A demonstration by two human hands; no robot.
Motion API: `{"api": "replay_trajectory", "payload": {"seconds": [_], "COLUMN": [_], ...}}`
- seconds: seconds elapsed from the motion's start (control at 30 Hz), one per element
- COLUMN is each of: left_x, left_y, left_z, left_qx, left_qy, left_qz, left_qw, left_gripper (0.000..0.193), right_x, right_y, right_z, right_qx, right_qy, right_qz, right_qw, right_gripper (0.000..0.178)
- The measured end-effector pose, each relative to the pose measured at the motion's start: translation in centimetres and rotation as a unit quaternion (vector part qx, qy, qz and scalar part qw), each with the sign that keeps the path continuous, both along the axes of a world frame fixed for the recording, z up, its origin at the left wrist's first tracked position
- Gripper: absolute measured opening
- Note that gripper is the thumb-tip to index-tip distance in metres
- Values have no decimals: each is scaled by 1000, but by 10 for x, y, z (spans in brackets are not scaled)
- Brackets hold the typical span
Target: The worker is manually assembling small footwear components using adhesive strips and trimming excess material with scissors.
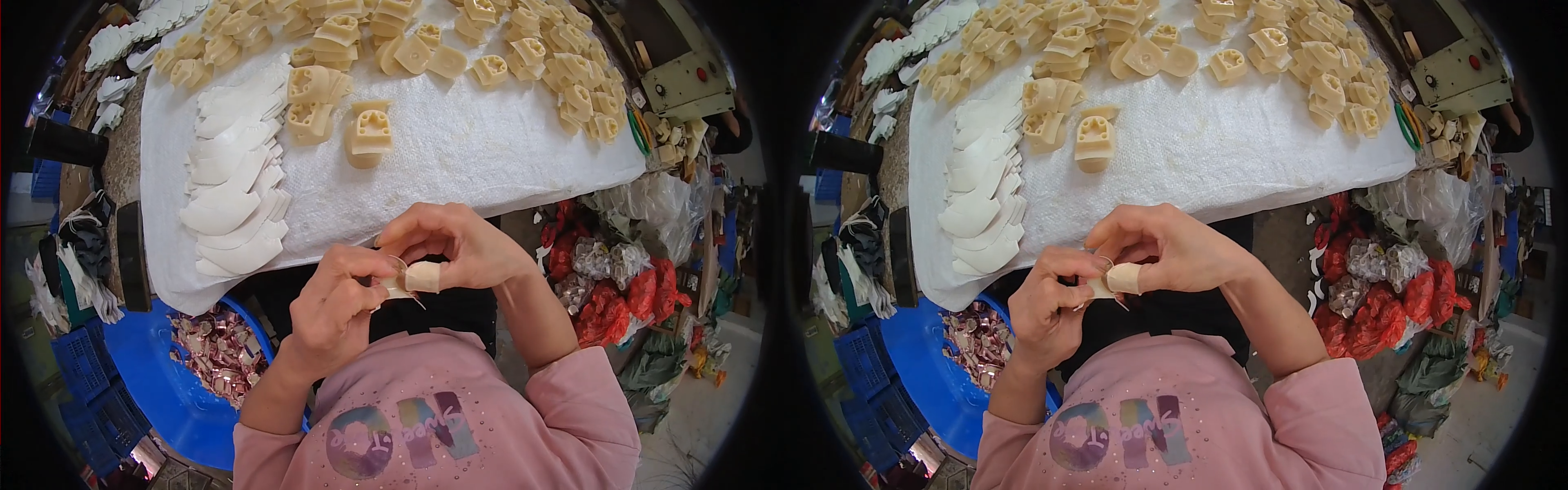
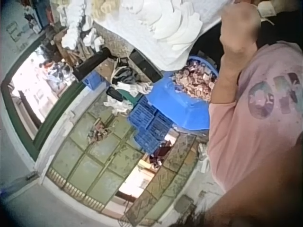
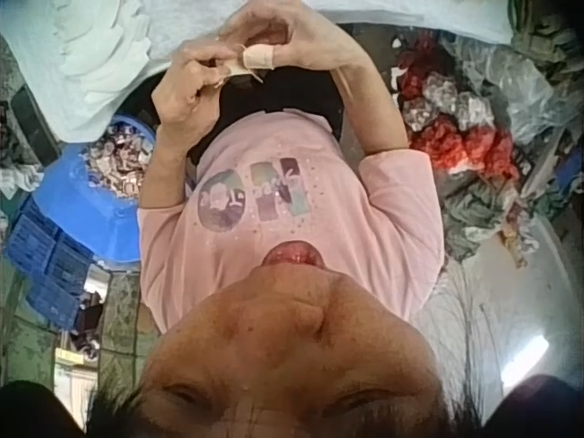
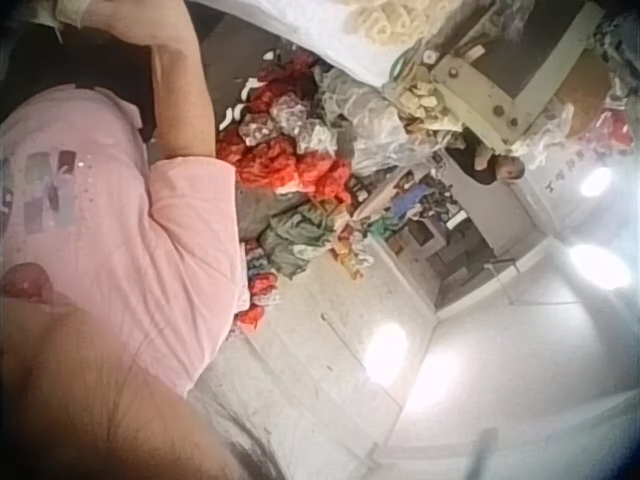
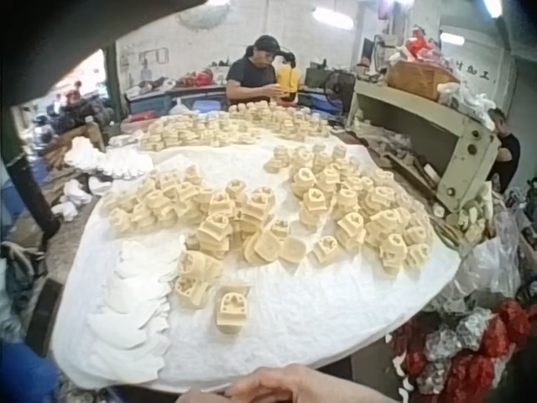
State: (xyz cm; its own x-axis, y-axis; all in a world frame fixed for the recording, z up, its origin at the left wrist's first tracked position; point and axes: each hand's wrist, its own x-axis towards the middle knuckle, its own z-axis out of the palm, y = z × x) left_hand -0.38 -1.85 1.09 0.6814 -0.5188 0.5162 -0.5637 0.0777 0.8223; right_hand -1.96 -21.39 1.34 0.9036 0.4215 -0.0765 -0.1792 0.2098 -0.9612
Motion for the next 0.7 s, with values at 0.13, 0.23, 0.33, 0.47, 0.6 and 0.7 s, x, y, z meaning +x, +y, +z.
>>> {"api": "replay_trajectory", "payload": {"seconds": [0.13, 0.23, 0.33, 0.47, 0.6, 0.7], "left_x": [-3, -4, -7, -4, -9, -8], "left_y": [-2, -3, -7, -10, -13, -15], "left_z": [2, -6, -6, -2, -6, -7], "left_qx": [54, 31, -26, -143, -140, -134], "left_qy": [-26, 32, 142, 333, 374, 349], "left_qz": [28, 57, 101, 149, 108, 94], "left_qw": [998, 997, 984, 920, 910, 923], "left_gripper": [20, 18, 15, 16, 13, 12], "right_x": [2, 2, -1, -2, -4, -5], "right_y": [3, 10, 21, 18, 25, 30], "right_z": [-4, -9, -13, -19, -16, -14], "right_qx": [-33, -56, -128, -18, -74, -185], "right_qy": [-1, 15, -26, -53, -157, -222], "right_qz": [19, -19, -109, -178, -137, -216], "right_qw": [999, 998, 985, 982, 975, 933], "right_gripper": [33, 33, 34, 29, 19, 10]}}
